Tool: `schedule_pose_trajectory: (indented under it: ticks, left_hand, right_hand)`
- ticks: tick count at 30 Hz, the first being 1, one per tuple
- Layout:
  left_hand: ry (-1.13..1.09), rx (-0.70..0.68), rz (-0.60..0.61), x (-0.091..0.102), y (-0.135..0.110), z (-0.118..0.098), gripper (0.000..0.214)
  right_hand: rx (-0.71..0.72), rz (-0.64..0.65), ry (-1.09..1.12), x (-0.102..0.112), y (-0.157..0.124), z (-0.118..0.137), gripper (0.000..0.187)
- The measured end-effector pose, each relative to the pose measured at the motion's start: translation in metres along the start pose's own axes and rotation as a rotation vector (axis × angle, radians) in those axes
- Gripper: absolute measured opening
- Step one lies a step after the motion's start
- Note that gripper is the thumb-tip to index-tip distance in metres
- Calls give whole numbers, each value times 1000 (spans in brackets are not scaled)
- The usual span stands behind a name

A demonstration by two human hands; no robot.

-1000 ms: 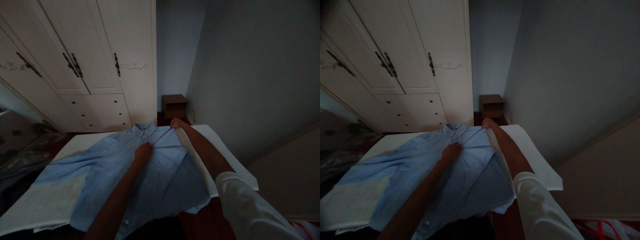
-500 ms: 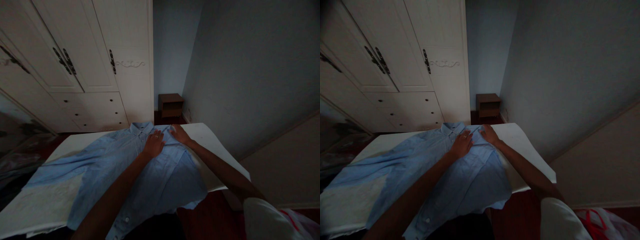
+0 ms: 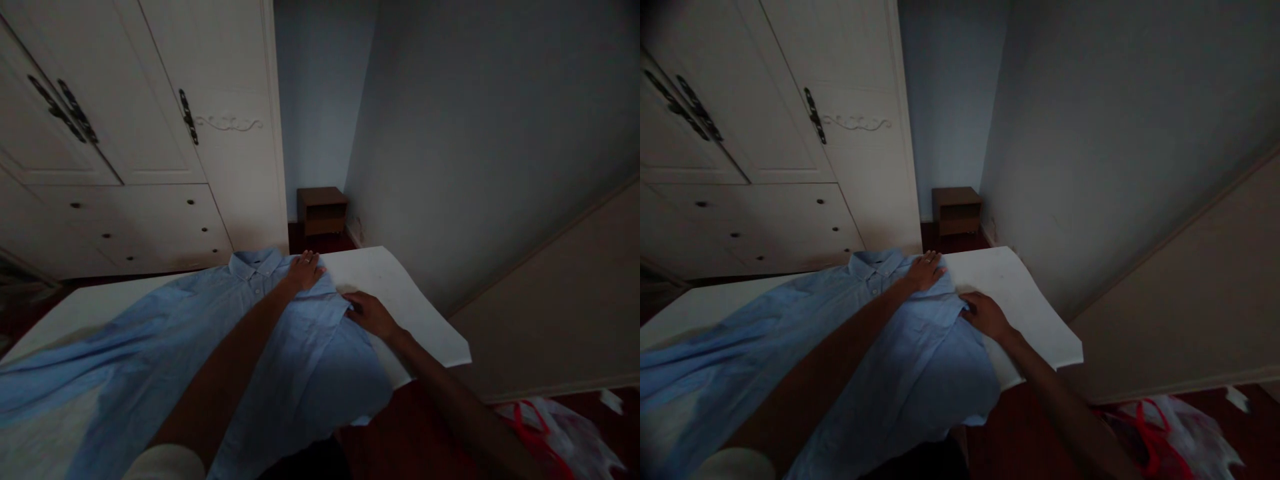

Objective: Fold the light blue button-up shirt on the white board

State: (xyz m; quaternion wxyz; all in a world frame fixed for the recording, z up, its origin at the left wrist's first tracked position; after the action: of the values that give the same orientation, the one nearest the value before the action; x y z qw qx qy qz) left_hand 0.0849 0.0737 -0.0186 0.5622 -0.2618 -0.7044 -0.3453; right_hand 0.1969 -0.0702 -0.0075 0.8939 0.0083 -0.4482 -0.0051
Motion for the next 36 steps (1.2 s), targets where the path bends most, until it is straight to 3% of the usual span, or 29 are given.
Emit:
schedule_pose_trajectory:
  ticks: [3, 9, 11, 15, 20, 23, 30, 36]
  left_hand:
    - [4, 14, -8, -5, -1, 5, 62]
    - [5, 36, -2, -6, -3, 9, 59]
    - [1, 40, -6, -5, -4, 9, 59]
    - [-8, 59, -13, -4, -4, 9, 57]
    - [-37, 85, 32, -11, 1, 14, 64]
    - [-50, 111, 50, -15, 4, 17, 71]
    - [-67, 139, 4, -12, 1, 13, 69]
    - [-163, 163, -59, -4, 1, 19, 58]
  right_hand:
    - [-115, -5, -2, 3, 3, -7, 23]
    - [-266, -164, -187, 8, -9, -17, 17]
    - [-217, -216, -212, 9, -12, -10, 16]
    - [97, -299, -258, 11, -20, 23, 30]
    - [375, -194, -392, -3, -26, 39, 17]
    - [476, -166, -445, -5, -30, 41, 21]
    - [476, -112, -507, -5, -33, 37, 21]
    - [358, -214, -562, 1, -30, 28, 23]
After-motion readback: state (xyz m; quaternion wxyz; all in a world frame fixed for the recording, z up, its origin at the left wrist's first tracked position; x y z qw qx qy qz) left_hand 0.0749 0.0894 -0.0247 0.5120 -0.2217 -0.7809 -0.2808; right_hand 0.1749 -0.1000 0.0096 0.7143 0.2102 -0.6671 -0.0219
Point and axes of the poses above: each hand's wrist, its own y-axis towards the middle knuckle, its own x-axis out of the back of the hand, z = x × y, the point moved 10 cm from there along y, towards the middle knuckle, and after that the axes turned 14 degrees about -x, right-handed, at the moved point
